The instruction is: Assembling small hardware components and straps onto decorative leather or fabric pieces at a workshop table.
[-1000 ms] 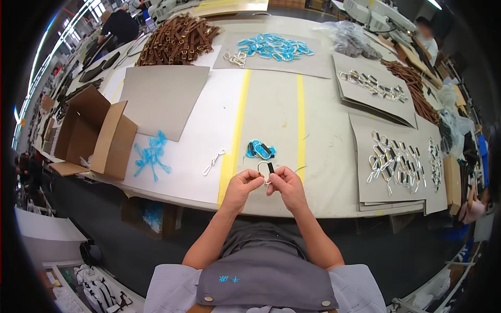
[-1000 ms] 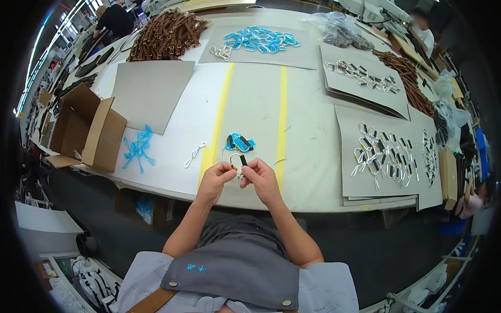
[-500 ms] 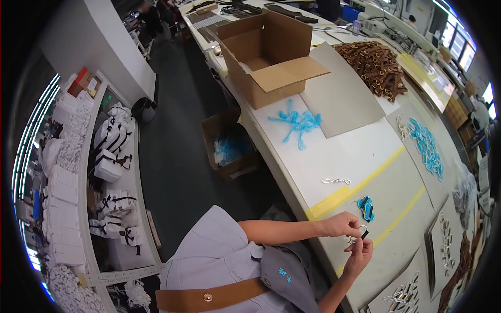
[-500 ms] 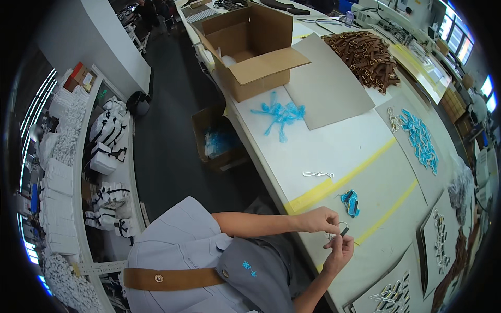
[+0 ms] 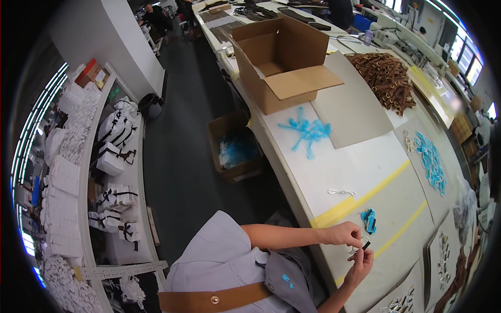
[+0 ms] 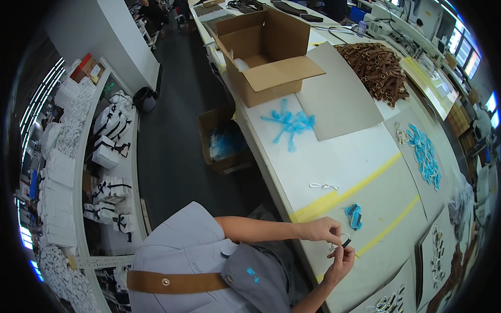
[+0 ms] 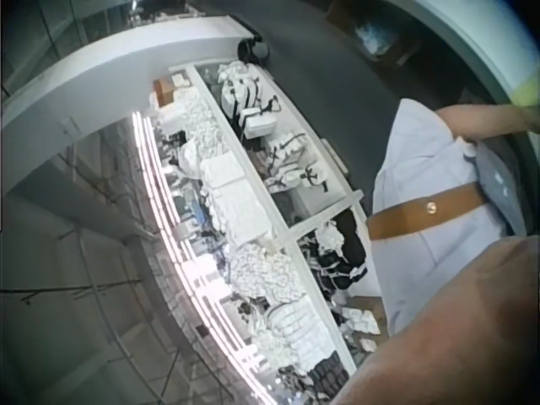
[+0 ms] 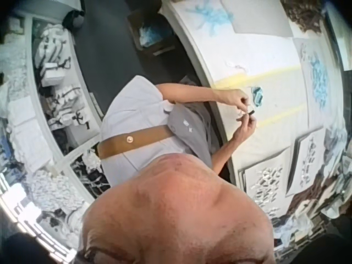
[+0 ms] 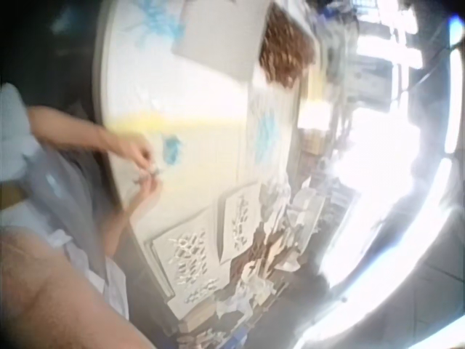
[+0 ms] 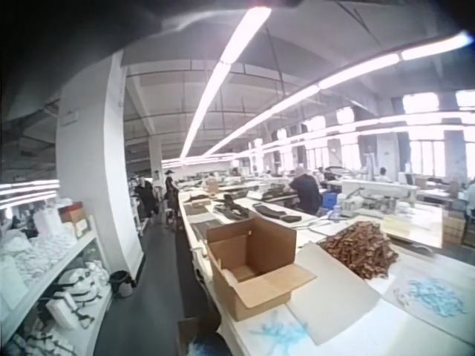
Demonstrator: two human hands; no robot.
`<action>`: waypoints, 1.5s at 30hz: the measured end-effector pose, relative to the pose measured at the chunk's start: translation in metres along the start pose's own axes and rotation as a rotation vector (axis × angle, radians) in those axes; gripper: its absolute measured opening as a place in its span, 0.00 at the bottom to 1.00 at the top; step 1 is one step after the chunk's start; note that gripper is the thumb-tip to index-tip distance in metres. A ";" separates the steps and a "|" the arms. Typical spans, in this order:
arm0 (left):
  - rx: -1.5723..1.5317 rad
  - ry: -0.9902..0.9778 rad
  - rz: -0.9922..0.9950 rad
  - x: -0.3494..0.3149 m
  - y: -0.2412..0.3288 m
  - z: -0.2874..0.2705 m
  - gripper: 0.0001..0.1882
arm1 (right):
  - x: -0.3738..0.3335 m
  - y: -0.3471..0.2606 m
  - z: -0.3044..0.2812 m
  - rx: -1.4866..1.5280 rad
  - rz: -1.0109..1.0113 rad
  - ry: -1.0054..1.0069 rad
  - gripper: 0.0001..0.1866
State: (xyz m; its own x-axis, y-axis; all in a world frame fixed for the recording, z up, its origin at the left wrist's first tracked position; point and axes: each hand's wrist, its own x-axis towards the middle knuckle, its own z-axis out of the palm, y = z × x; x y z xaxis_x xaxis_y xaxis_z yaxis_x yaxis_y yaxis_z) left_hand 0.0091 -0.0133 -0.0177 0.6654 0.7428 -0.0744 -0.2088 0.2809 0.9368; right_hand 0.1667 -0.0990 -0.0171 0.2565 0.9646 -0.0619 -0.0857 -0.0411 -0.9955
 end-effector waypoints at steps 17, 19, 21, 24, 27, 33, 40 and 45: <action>0.031 -0.068 -0.022 0.001 0.007 0.005 0.08 | -0.001 -0.006 0.006 0.212 0.041 -0.029 0.05; -0.118 -0.072 0.023 -0.001 0.006 0.004 0.06 | 0.002 0.000 0.003 0.213 0.045 -0.025 0.06; -0.032 -0.059 -0.007 0.000 0.001 0.002 0.07 | 0.002 0.000 0.002 0.215 0.048 -0.022 0.06; -0.086 -0.001 -0.058 0.003 -0.003 0.003 0.07 | 0.001 -0.005 0.007 0.144 0.067 -0.010 0.06; -0.127 -0.093 -0.009 0.002 0.000 0.002 0.07 | -0.001 -0.005 0.007 0.195 0.083 0.033 0.06; -0.156 -0.105 -0.093 -0.004 0.003 0.007 0.08 | -0.007 -0.007 0.006 0.156 0.070 0.049 0.09; -0.151 -0.153 -0.130 0.000 -0.002 0.008 0.08 | -0.013 -0.009 0.003 0.160 0.086 0.117 0.07; -0.143 -0.001 -0.117 -0.001 0.011 0.005 0.04 | -0.004 -0.027 0.015 0.147 0.108 0.035 0.06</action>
State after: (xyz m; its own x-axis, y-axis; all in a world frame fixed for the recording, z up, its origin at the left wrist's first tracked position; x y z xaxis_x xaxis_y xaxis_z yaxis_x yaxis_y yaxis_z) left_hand 0.0098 -0.0139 -0.0051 0.6922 0.6990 -0.1797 -0.2297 0.4494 0.8633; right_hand 0.1532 -0.0973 0.0111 0.2712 0.9469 -0.1729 -0.2540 -0.1028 -0.9617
